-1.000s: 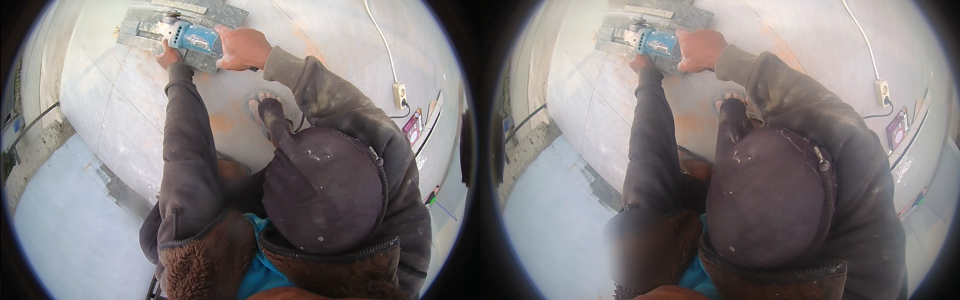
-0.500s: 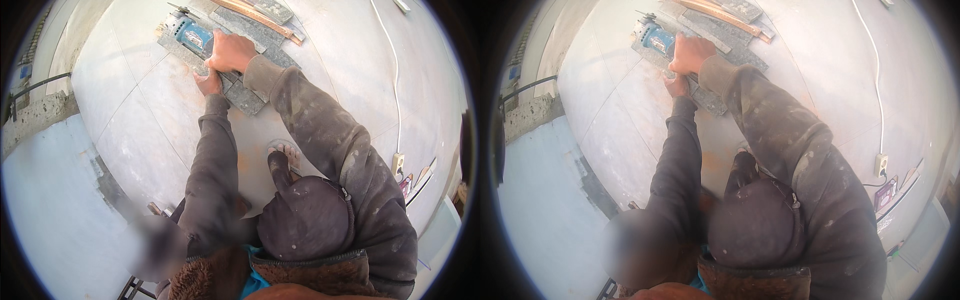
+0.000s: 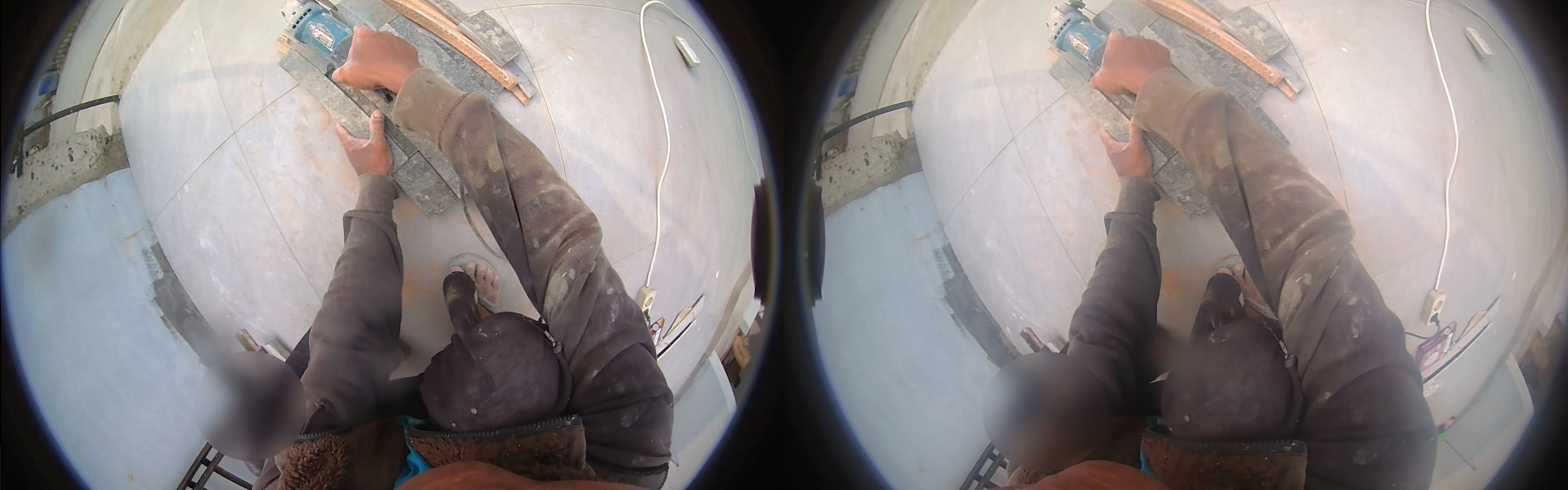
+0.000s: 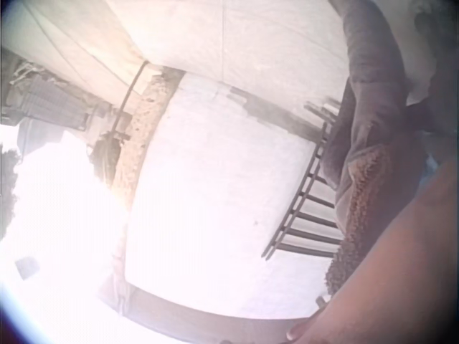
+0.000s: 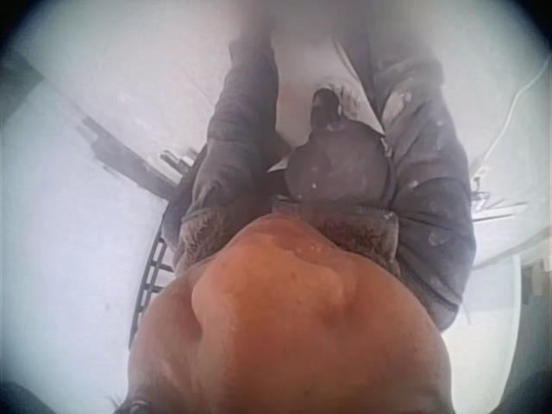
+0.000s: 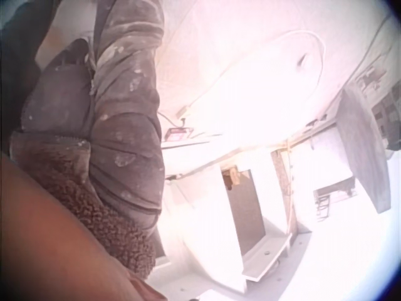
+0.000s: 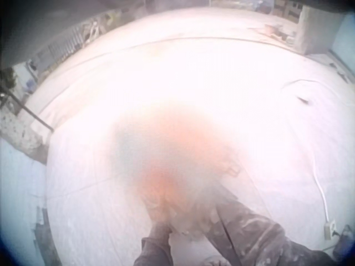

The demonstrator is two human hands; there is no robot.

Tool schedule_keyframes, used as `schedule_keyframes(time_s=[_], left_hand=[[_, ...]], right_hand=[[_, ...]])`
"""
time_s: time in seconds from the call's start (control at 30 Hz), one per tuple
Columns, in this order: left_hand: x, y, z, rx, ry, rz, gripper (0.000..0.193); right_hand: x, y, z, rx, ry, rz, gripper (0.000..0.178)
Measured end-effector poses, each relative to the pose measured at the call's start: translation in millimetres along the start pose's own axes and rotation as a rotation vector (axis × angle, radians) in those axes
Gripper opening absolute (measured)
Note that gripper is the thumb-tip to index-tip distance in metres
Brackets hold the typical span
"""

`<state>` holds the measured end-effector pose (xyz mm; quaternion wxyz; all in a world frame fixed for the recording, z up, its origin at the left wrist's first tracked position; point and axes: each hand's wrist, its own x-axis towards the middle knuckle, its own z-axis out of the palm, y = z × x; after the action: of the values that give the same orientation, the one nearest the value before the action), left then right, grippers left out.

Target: The person uses an angle grinder to cut and shape rectangular stone tiles on a tiled floor. They hold the tiles with one hand and operate the grinder with the other, then lift and inspect the cut pieces before placing them against a wall.

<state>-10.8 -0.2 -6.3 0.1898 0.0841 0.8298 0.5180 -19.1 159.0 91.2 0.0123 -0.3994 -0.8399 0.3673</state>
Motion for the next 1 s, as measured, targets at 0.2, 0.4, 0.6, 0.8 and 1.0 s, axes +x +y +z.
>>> schedule_keyframes(time_s=[0.2,0.4,0.6,0.8,1.0], left_hand=[[-1,3,-2,0.031,-0.013,0.026,0.102],[-1,1,-1,0.033,0.009,0.038,0.095],[-2,3,-1,0.013,0.007,0.046,0.093],[2,-4,0,0.085,0.029,0.058,0.094],[1,0,-1,0.035,-0.011,0.061,0.096]], right_hand=[[5,1,3,-0.016,0.02,-0.012,0.068],[4,-1,1,-0.024,-0.007,-0.009,0.069],[-5,-1,-2,-0.031,-0.028,0.022,0.068],[-9,1,-2,-0.03,-0.023,0.021,0.067],[-7,-1,-2,-0.035,-0.027,0.029,0.066]])
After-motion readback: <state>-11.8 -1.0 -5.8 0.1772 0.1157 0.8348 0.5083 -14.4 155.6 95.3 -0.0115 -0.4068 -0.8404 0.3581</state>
